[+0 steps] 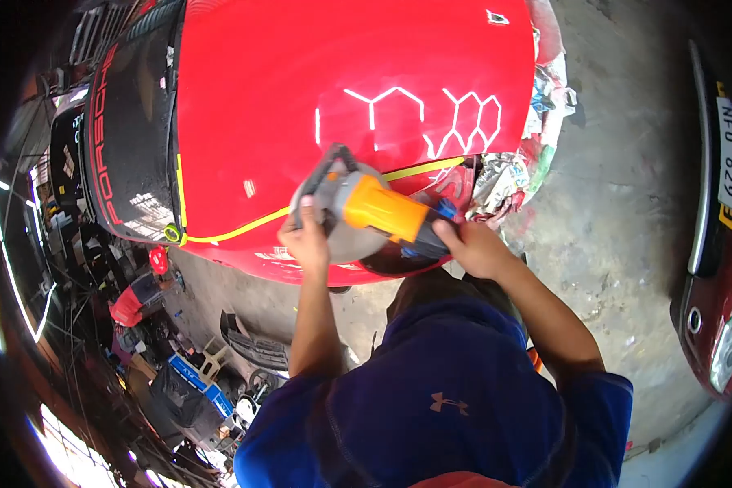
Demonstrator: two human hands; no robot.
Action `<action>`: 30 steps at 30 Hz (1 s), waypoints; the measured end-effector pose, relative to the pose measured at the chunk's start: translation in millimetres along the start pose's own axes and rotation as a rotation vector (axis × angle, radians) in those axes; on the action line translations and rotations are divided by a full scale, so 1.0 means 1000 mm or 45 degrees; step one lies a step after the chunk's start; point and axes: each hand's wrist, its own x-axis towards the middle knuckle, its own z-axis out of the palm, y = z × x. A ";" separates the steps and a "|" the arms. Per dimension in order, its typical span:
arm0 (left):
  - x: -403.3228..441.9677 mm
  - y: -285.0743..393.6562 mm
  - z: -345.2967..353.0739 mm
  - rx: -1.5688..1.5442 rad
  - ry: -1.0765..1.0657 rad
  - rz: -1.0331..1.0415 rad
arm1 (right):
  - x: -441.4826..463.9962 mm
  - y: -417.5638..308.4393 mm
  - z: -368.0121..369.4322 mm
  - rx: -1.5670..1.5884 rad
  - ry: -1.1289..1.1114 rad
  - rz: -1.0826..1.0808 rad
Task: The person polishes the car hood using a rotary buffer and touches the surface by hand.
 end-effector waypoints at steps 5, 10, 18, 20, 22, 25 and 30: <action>0.007 0.000 -0.002 0.073 0.050 0.087 | 0.006 -0.019 -0.012 -0.074 -0.028 0.018; -0.032 0.009 0.076 0.003 -0.224 0.111 | -0.029 0.057 -0.017 0.120 0.244 0.060; -0.102 -0.009 0.235 0.220 -0.903 0.347 | -0.108 0.191 0.003 0.615 0.666 0.427; -0.114 -0.015 0.266 0.188 -1.030 0.387 | -0.112 0.212 0.022 0.734 0.725 0.473; -0.116 -0.011 0.276 0.268 -1.038 0.533 | -0.115 0.210 0.026 0.835 0.768 0.496; -0.106 -0.008 0.256 0.264 -1.015 0.443 | -0.108 0.203 0.037 0.753 0.606 0.549; -0.065 0.018 0.159 0.326 -0.802 0.361 | -0.058 0.165 0.066 0.367 0.748 0.085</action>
